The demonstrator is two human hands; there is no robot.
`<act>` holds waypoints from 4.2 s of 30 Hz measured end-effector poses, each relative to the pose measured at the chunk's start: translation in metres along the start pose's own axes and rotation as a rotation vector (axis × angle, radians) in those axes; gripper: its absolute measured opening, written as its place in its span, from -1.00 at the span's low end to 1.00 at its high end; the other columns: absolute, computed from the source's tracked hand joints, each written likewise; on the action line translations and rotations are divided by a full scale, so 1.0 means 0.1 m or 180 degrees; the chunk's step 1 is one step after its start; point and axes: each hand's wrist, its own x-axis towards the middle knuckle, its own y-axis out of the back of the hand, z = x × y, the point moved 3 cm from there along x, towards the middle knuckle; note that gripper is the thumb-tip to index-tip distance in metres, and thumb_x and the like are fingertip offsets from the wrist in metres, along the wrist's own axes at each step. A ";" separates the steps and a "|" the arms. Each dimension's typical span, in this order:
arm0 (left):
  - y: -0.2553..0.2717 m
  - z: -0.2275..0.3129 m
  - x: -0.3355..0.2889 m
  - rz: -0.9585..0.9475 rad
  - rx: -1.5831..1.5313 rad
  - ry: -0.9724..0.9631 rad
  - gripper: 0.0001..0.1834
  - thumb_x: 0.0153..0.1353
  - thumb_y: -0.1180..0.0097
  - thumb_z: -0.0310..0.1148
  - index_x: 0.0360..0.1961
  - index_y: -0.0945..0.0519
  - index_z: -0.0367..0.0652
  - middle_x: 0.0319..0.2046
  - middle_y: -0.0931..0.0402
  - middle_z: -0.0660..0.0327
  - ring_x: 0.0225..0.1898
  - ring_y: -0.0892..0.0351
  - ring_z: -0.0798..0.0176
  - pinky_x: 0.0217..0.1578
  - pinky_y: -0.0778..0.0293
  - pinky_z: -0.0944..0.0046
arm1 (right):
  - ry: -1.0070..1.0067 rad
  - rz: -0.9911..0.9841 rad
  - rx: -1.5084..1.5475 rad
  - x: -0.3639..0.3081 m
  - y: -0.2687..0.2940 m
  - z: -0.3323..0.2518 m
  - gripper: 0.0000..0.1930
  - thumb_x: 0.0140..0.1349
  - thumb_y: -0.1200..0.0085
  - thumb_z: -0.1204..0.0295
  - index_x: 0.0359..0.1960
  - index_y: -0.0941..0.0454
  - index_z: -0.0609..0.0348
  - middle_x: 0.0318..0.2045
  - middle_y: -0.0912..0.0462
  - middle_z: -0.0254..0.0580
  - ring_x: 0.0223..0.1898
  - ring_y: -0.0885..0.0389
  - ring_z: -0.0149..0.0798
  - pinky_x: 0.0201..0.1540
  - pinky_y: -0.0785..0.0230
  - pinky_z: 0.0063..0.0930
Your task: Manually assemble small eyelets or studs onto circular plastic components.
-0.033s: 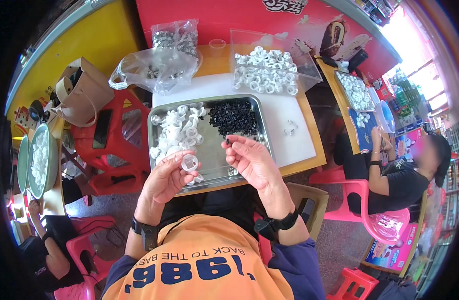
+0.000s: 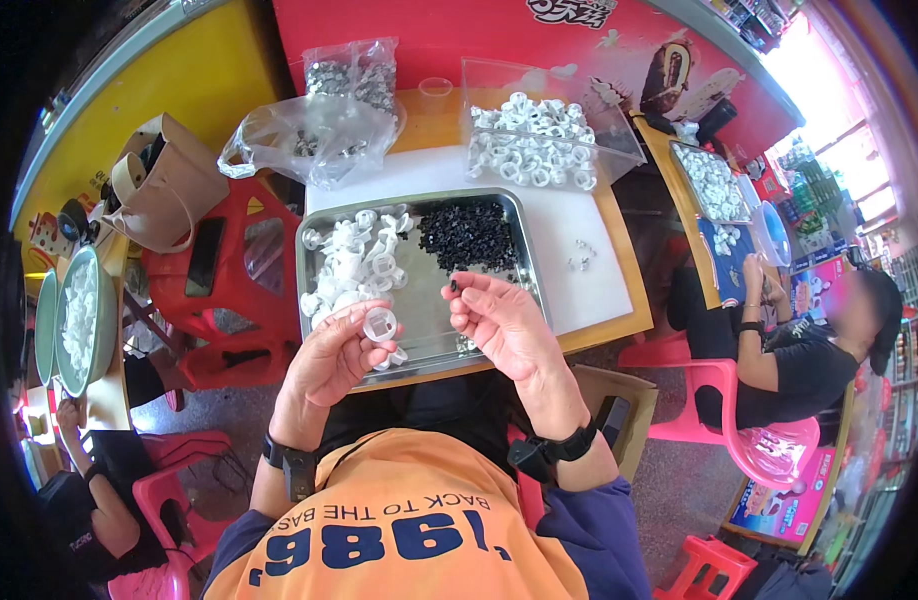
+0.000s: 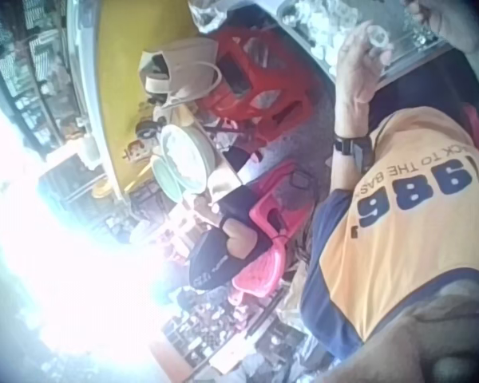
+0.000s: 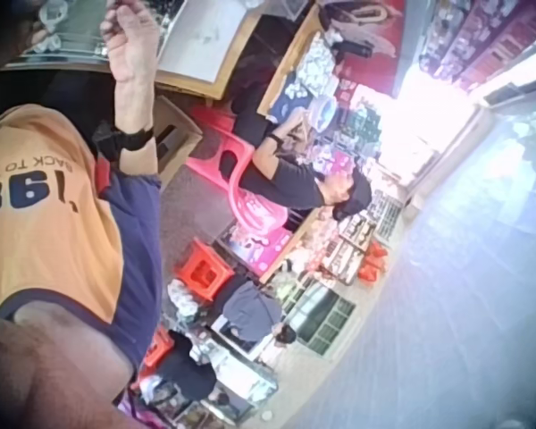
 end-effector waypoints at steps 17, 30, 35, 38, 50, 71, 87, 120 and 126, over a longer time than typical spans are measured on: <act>-0.01 -0.07 0.03 -0.0071 0.0179 0.0063 -0.62 0.36 -0.01 -0.36 0.13 -0.43 -0.33 -0.12 -0.58 -0.12 -0.19 -0.68 0.08 -0.18 -0.67 0.31 | 0.0045 0.0033 -0.0171 -0.01 -0.03 0.16 -0.80 0.30 -0.09 0.48 -0.10 -0.58 0.31 -0.30 -0.65 -0.12 -0.39 -0.58 -0.41 -0.21 -0.50 -0.51; 0.01 -0.07 0.01 -0.0222 0.0212 0.0101 -0.71 0.34 -0.07 -0.35 -0.01 -0.50 -0.29 -0.14 -0.60 -0.03 -0.20 -0.68 0.17 -0.19 -0.66 0.35 | 0.0664 -0.0106 -0.1677 -0.07 -0.21 0.19 -0.82 0.21 -0.18 0.55 -0.17 -0.60 0.35 -0.27 -0.66 -0.19 -0.34 -0.59 -0.45 -0.22 -0.49 -0.56; 0.02 -0.08 -0.02 -0.0298 0.0049 0.0125 -0.74 0.33 -0.07 -0.38 -0.04 -0.52 -0.30 -0.19 -0.61 0.00 -0.25 -0.70 0.17 -0.24 -0.67 0.36 | 0.1494 -0.0200 -0.3811 -0.17 -0.64 0.06 -0.88 0.16 -0.23 0.52 -0.28 -0.61 0.25 -0.33 -0.61 -0.28 -0.38 -0.59 -0.38 -0.31 -0.43 -0.54; 0.01 -0.09 -0.03 -0.0251 0.0055 0.0163 -0.74 0.32 -0.08 -0.40 -0.03 -0.54 -0.32 -0.20 -0.62 0.02 -0.26 -0.71 0.16 -0.23 -0.68 0.34 | 0.2390 -0.0418 -0.4987 -0.18 -0.73 0.02 -0.87 0.07 -0.28 0.51 -0.34 -0.61 0.17 -0.38 -0.55 -0.31 -0.37 -0.56 -0.30 -0.28 -0.38 -0.46; 0.01 -0.09 -0.03 -0.0158 0.0280 0.0086 -0.74 0.31 -0.09 -0.43 -0.04 -0.56 -0.35 -0.24 -0.62 0.05 -0.27 -0.70 0.17 -0.23 -0.68 0.34 | 0.3263 -0.0800 -0.5821 -0.21 -0.84 0.01 -0.82 -0.08 -0.34 0.52 -0.42 -0.58 0.13 -0.42 -0.51 -0.34 -0.35 -0.51 -0.28 -0.20 -0.29 -0.39; -0.03 -0.06 -0.03 0.0121 0.0893 -0.0002 -0.68 0.32 -0.10 -0.38 -0.02 -0.56 -0.43 -0.22 -0.62 0.06 -0.26 -0.68 0.22 -0.20 -0.63 0.37 | 0.1271 -0.0070 -0.3892 -0.12 -0.47 0.18 -0.78 0.16 -0.23 0.55 -0.16 -0.54 0.27 -0.33 -0.56 -0.26 -0.36 -0.56 -0.45 -0.31 -0.47 -0.55; -0.09 -0.08 0.07 0.0843 0.2789 -0.0912 -0.81 0.16 -0.21 -0.54 -0.20 -0.63 -0.40 -0.33 -0.63 0.13 -0.33 -0.67 0.33 -0.30 -0.65 0.39 | 0.1647 0.0614 -0.3951 -0.11 -0.46 0.36 -0.88 0.10 -0.22 0.65 -0.33 -0.58 0.29 -0.43 -0.59 -0.23 -0.47 -0.64 -0.45 -0.42 -0.49 -0.61; -0.37 -0.05 -0.12 0.0457 0.4250 -0.3110 -0.78 -0.05 -0.35 -0.64 -0.32 -0.70 -0.20 -0.47 -0.55 0.21 -0.47 -0.56 0.35 -0.46 -0.49 0.42 | 0.2845 0.0295 -0.4190 -0.31 -0.51 0.32 -0.82 0.04 -0.25 0.70 -0.35 -0.51 0.31 -0.37 -0.53 -0.16 -0.42 -0.64 -0.30 -0.42 -0.57 -0.53; -0.41 -0.07 -0.17 0.0461 0.4424 -0.3638 -0.74 -0.09 -0.36 -0.66 -0.32 -0.69 -0.15 -0.50 -0.57 0.23 -0.47 -0.58 0.29 -0.47 -0.49 0.40 | 0.3359 0.0120 -0.4654 -0.36 -0.56 0.31 -0.80 0.03 -0.24 0.72 -0.35 -0.50 0.26 -0.38 -0.53 -0.15 -0.43 -0.61 -0.24 -0.46 -0.52 -0.50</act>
